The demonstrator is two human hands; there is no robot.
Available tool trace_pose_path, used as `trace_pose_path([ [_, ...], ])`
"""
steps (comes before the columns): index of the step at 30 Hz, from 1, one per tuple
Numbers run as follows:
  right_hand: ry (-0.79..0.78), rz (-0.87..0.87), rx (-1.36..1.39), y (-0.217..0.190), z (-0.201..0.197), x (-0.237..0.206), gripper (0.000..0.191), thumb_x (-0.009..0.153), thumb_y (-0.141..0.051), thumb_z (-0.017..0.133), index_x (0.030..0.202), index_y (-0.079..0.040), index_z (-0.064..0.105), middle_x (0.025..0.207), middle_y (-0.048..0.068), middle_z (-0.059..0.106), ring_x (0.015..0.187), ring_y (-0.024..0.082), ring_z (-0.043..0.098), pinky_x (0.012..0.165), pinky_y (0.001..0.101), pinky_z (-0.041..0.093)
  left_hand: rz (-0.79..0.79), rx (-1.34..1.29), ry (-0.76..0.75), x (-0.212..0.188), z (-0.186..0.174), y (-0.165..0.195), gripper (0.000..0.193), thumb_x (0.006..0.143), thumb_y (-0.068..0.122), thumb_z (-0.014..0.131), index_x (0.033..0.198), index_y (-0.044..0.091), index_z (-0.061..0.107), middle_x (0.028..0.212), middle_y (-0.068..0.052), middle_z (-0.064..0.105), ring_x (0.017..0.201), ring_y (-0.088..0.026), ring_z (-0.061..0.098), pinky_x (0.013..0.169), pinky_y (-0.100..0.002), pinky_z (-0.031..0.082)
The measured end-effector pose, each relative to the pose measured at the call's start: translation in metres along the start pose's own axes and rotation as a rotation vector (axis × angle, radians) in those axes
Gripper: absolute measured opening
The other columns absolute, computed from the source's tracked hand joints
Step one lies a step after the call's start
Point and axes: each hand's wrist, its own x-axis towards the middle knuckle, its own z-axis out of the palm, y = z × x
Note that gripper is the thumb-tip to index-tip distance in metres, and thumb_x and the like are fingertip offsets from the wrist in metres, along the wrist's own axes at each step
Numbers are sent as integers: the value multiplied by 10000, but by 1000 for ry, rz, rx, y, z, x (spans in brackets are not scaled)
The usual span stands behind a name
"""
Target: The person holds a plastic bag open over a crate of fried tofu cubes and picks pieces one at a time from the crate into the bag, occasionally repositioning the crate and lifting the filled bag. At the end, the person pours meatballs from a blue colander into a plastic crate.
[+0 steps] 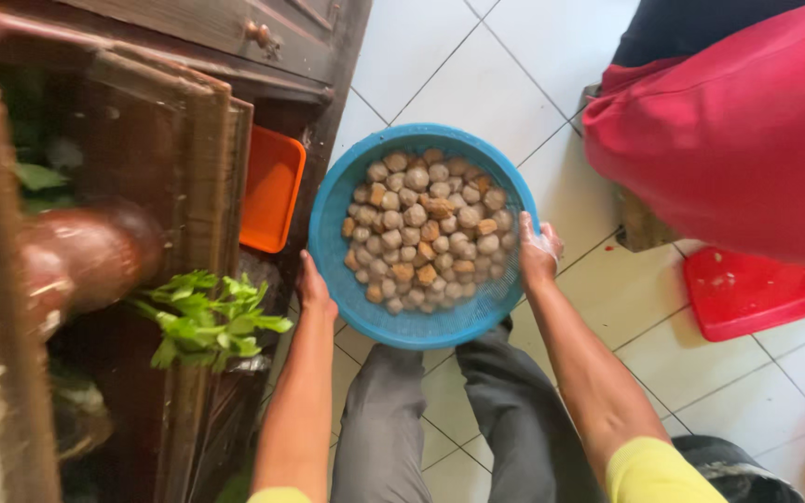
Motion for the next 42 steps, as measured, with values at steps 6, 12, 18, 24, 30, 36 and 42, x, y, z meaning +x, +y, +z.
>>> trace_pose_path([
  [6,-37,1,26,15,-138,-40,476,1016,-506,661,991,-31,640,862,93,607,826,209,522,765,410,441,64,271,-138,-116,-64,-10,593,1074,486,497,1265,-64,608,1287,-210,626,1179,-265,546,1063,-438,448],
  [12,-14,59,-5,-28,-350,-113,433,1014,-432,718,1245,-66,704,779,26,558,660,142,461,561,352,377,164,100,-414,-282,-128,-16,412,1046,392,502,1077,25,688,959,-4,665,904,-103,570,836,-308,491],
  [18,43,-67,-304,-114,-506,-204,367,1059,-366,633,1328,-121,682,815,78,621,557,255,545,397,480,424,290,-120,-396,-407,-164,8,349,1063,342,589,819,96,552,748,82,411,698,-43,338,580,-280,309],
  [24,113,-551,-316,-158,-553,-268,309,1096,-246,645,1371,-128,727,925,141,679,728,252,590,569,475,481,535,-104,-344,-477,-249,89,397,1043,316,613,725,105,504,663,96,359,611,-28,303,487,-285,251],
  [30,98,-1048,-262,-203,-515,-313,269,1023,-107,665,1282,-50,709,1130,198,739,990,341,684,909,416,539,808,-288,-382,-520,-397,150,151,969,194,663,1000,48,637,853,43,620,754,-35,524,632,-240,446],
  [36,-68,-1490,-272,-288,-434,-412,291,1027,-63,601,1309,-50,673,1329,177,714,1094,315,707,929,356,543,897,-370,-305,-538,-576,167,149,989,121,669,1052,-13,645,909,2,659,802,-68,571,688,-246,472],
  [42,-897,-628,528,-332,-296,-504,359,1029,-115,574,1361,6,643,1334,121,671,1133,147,636,975,273,512,795,-454,-58,-543,-708,181,160,1016,173,648,1049,18,669,894,-1,693,743,-69,621,641,-231,495],
])
